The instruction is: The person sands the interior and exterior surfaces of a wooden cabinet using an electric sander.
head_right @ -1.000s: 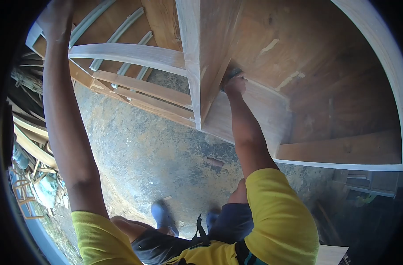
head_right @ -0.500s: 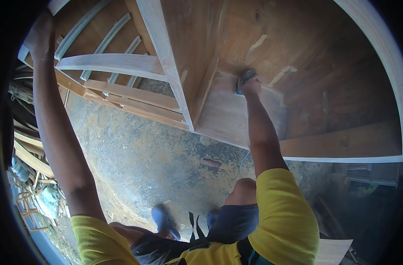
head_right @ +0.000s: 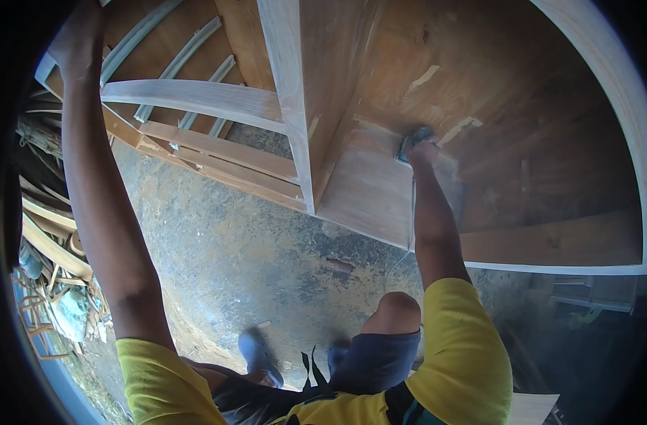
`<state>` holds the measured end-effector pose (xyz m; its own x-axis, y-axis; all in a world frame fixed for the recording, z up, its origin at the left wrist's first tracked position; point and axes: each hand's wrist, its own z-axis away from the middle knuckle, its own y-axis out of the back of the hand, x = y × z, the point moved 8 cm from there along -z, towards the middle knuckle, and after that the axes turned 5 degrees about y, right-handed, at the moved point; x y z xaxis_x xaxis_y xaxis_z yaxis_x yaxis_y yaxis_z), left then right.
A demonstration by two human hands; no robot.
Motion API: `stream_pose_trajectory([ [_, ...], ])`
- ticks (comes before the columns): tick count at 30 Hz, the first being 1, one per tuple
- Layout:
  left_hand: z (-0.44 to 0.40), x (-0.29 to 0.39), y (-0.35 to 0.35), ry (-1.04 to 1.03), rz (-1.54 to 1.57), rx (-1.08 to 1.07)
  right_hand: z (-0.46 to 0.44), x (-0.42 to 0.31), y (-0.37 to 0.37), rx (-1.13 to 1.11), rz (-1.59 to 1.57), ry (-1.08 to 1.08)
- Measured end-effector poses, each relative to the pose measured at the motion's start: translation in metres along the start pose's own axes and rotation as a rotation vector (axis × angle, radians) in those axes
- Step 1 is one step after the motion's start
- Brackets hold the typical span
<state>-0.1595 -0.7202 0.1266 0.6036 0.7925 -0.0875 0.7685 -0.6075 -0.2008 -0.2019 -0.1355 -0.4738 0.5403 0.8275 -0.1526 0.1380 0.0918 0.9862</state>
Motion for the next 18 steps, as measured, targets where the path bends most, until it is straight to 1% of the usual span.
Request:
stream_pose_trajectory([
  [1,0.0,0.004,0.001,-0.09,-0.017,0.001,-0.001,-0.024,-0.009,-0.022,-0.005,0.024],
  [2,0.0,0.006,0.003,-0.095,-0.024,-0.003,0.01,-0.052,-0.001,-0.05,-0.077,0.016],
  [3,0.003,0.014,0.005,-0.142,0.096,-0.021,0.022,-0.08,0.011,-0.079,-0.149,0.007],
  [5,-0.002,0.017,0.0,-0.086,0.043,-0.085,0.026,-0.122,0.006,-0.087,-0.146,0.006],
  [6,-0.001,0.017,0.001,-0.092,0.037,-0.092,0.029,-0.138,0.002,-0.093,-0.138,-0.006],
  [7,0.001,0.022,0.004,-0.141,0.161,-0.088,0.036,-0.153,0.005,-0.1,-0.144,0.0],
  [8,0.002,0.025,0.006,-0.161,0.204,-0.088,0.041,-0.164,0.01,-0.13,-0.164,-0.004],
  [10,0.003,0.031,0.011,-0.202,0.29,-0.089,0.05,-0.177,0.004,-0.16,-0.178,-0.018],
  [12,0.0,0.024,0.008,-0.195,0.225,-0.092,0.052,-0.18,-0.001,-0.125,-0.184,-0.041],
  [13,-0.001,0.02,0.005,-0.189,0.208,-0.09,0.057,-0.179,0.0,-0.121,-0.247,-0.067],
  [15,-0.004,0.012,0.002,-0.101,0.077,-0.054,0.066,-0.177,0.005,-0.079,-0.212,-0.044],
  [16,-0.004,0.011,0.005,-0.095,0.079,-0.052,0.07,-0.174,0.009,-0.041,-0.213,-0.024],
  [18,-0.003,0.011,0.005,-0.117,0.163,-0.136,0.075,-0.156,0.018,-0.037,-0.214,-0.03],
])
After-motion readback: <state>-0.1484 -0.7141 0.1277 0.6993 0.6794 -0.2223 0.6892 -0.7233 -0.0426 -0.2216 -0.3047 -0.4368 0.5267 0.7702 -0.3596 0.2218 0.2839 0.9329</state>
